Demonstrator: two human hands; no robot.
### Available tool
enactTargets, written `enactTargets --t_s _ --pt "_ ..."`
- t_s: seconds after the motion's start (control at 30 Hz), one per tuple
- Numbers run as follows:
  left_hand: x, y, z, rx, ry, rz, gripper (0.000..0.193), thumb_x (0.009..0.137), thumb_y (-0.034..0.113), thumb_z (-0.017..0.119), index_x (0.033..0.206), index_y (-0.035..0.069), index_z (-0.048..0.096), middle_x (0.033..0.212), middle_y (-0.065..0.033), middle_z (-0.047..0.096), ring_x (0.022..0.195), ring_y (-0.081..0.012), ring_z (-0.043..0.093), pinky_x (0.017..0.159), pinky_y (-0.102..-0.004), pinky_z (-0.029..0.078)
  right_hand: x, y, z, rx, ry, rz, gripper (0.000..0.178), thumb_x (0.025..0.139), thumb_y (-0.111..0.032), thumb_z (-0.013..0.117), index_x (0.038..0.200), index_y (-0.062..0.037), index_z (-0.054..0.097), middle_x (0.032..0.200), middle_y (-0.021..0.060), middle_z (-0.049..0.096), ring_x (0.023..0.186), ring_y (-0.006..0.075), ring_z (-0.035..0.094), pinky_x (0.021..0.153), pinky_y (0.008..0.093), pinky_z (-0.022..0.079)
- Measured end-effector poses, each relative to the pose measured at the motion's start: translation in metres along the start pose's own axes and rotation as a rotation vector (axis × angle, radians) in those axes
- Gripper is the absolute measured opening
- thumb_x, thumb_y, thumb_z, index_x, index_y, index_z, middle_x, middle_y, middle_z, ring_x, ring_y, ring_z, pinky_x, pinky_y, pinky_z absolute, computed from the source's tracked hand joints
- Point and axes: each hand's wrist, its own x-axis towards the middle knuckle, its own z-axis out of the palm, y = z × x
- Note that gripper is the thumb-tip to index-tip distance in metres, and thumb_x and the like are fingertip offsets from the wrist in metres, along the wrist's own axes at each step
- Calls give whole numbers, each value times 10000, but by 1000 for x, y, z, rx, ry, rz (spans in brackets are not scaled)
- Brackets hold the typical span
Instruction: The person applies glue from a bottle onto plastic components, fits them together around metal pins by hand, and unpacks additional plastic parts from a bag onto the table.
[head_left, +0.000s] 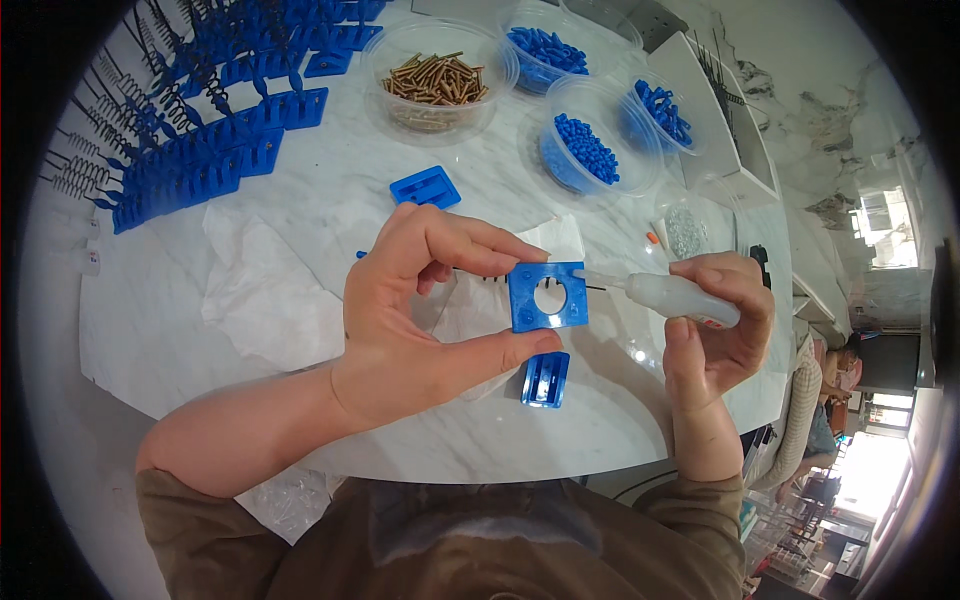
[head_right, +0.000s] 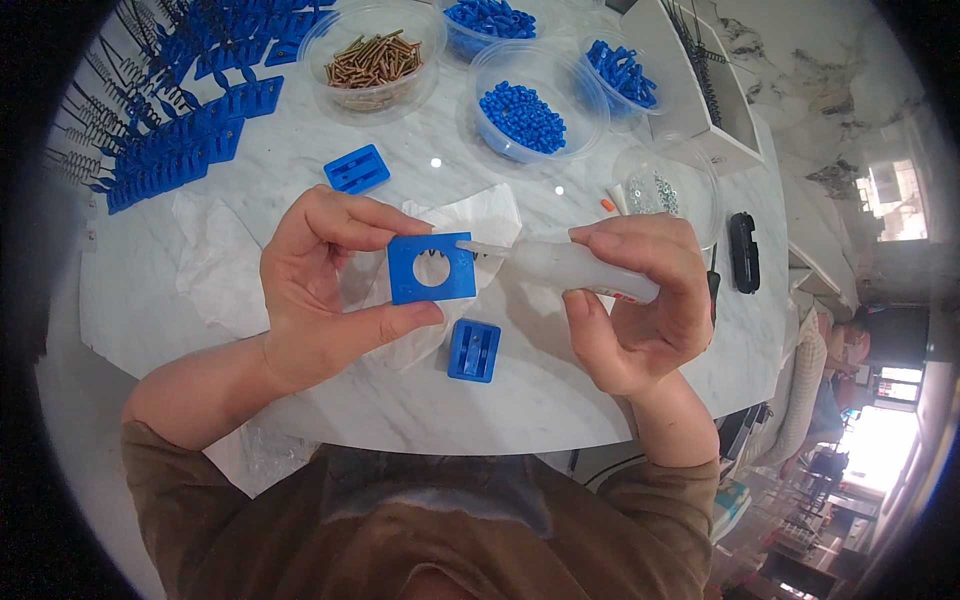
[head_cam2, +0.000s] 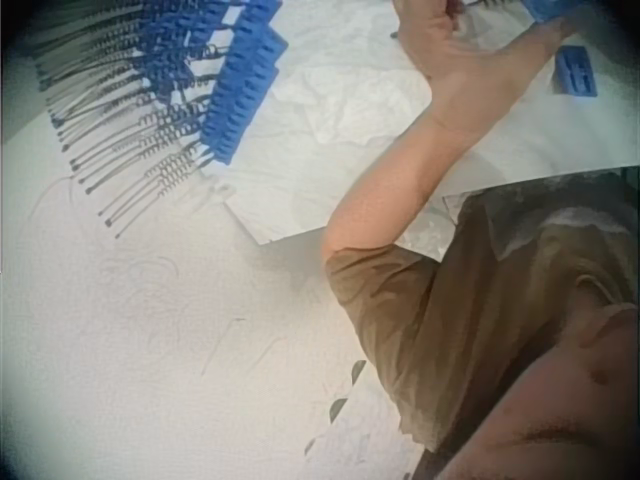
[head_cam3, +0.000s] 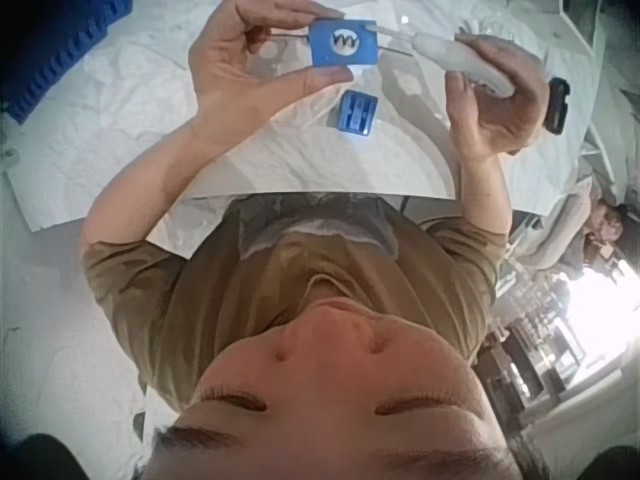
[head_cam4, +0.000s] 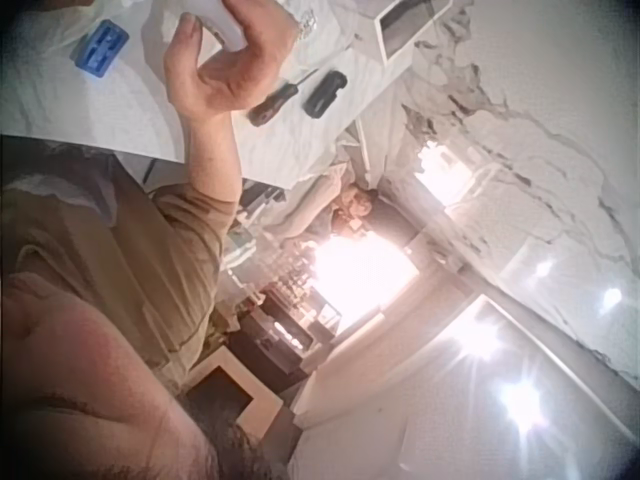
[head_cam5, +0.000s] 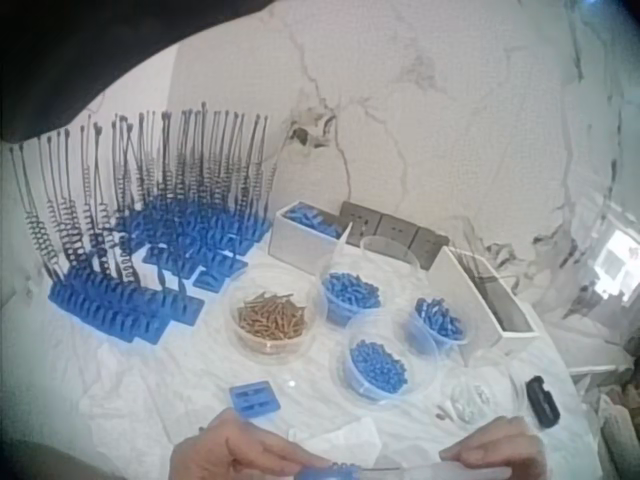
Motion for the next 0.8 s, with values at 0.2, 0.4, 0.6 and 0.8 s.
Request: enactTargets --t_s 0.2,0.4,0.6,0.8 --pt "0 0 0 4 -5 5 533 620 -21 841 998 82 480 1067 -139 613 1003 -189 596 876 -297 452 -2 3 -1 8 66 -50 359 673 -23 637 1015 29 541 904 167 610 829 239 589 728 306 461" --pt "-1 -1 1 -3 39 20 526 624 -32 831 996 78 476 1069 -140 611 1004 -187 594 874 -295 450 -3 3 -2 46 72 -83 357 678 -40 640 1014 21 536 878 164 596 791 227 590 691 295 451" --pt "-1 -2 1 -11 60 7 532 620 -52 823 996 79 469 1071 -142 609 1011 -184 590 872 -298 446 -2 2 -1 29 20 -88 361 660 -45 648 1002 13 548 869 157 600 777 219 588 655 287 438" --pt "0 -1 1 -3 69 -6 539 616 -50 826 995 84 466 1073 -139 613 998 -176 591 865 -287 439 1 2 -2 -23 -40 -117 367 653 -43 643 1004 13 549 867 151 600 776 217 590 642 289 435"
